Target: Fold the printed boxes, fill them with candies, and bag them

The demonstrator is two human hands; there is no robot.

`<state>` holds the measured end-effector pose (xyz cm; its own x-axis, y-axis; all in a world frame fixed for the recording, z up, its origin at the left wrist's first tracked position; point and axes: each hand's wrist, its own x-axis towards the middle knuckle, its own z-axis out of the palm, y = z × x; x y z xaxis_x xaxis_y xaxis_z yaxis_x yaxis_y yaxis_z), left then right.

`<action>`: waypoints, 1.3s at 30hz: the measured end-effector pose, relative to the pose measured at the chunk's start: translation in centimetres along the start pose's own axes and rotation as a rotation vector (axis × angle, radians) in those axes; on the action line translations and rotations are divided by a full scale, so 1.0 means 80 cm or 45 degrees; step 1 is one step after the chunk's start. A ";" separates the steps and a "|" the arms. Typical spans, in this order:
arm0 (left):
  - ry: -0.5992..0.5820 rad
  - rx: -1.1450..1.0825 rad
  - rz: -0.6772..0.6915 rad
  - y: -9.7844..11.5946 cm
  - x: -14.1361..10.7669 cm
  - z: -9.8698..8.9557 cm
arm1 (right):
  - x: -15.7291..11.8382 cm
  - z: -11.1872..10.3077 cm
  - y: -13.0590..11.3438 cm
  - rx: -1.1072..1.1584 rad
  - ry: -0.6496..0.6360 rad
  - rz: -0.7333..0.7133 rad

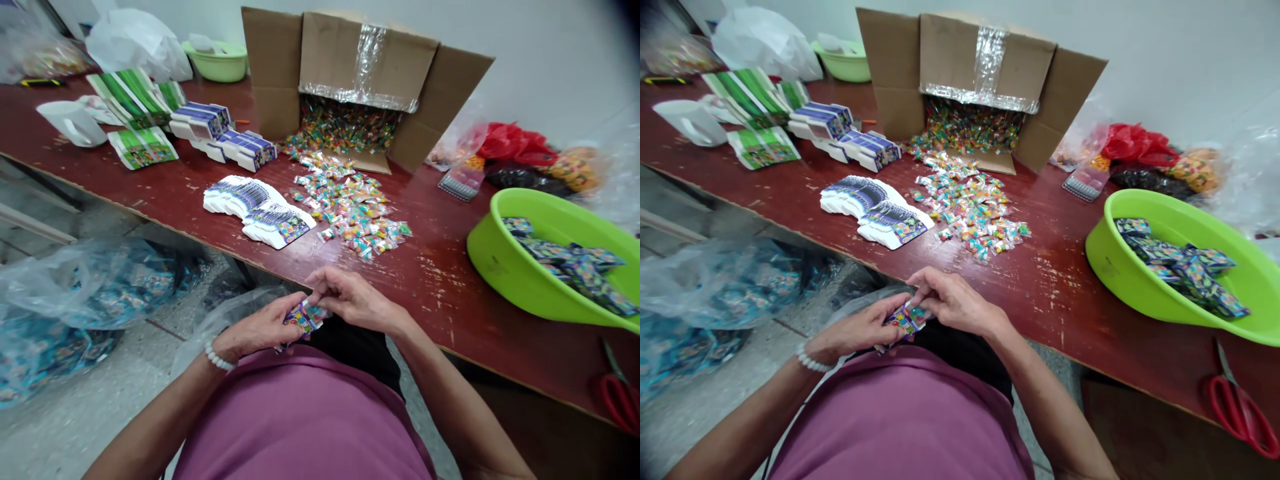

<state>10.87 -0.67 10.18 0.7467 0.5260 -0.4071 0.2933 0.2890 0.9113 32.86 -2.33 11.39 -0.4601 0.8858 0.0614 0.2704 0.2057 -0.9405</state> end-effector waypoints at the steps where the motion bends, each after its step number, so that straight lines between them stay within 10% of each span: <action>1: 0.024 -0.051 0.008 0.000 0.002 0.003 | 0.003 0.002 -0.003 -0.036 0.037 -0.026; 7: 0.243 -0.591 0.085 -0.005 0.008 0.014 | 0.013 0.002 0.005 0.411 0.495 0.045; 19: 0.441 -0.681 0.209 -0.009 0.014 0.027 | 0.009 0.036 0.005 0.664 0.429 0.441; 28: 0.580 -0.797 0.242 -0.002 0.021 0.033 | 0.024 0.056 0.013 0.804 0.391 0.341; 33: 0.469 -1.081 0.156 -0.006 0.023 0.026 | 0.021 0.064 0.020 0.223 0.650 -0.038; 39: 0.393 -1.310 0.073 -0.007 0.022 0.018 | 0.014 0.053 0.006 -0.394 0.540 -0.377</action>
<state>12.89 -1.07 9.00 0.5180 0.6976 -0.4950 -0.4883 0.7163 0.4985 28.85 -2.98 9.58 -0.1929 0.8477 0.4941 0.4451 0.5244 -0.7259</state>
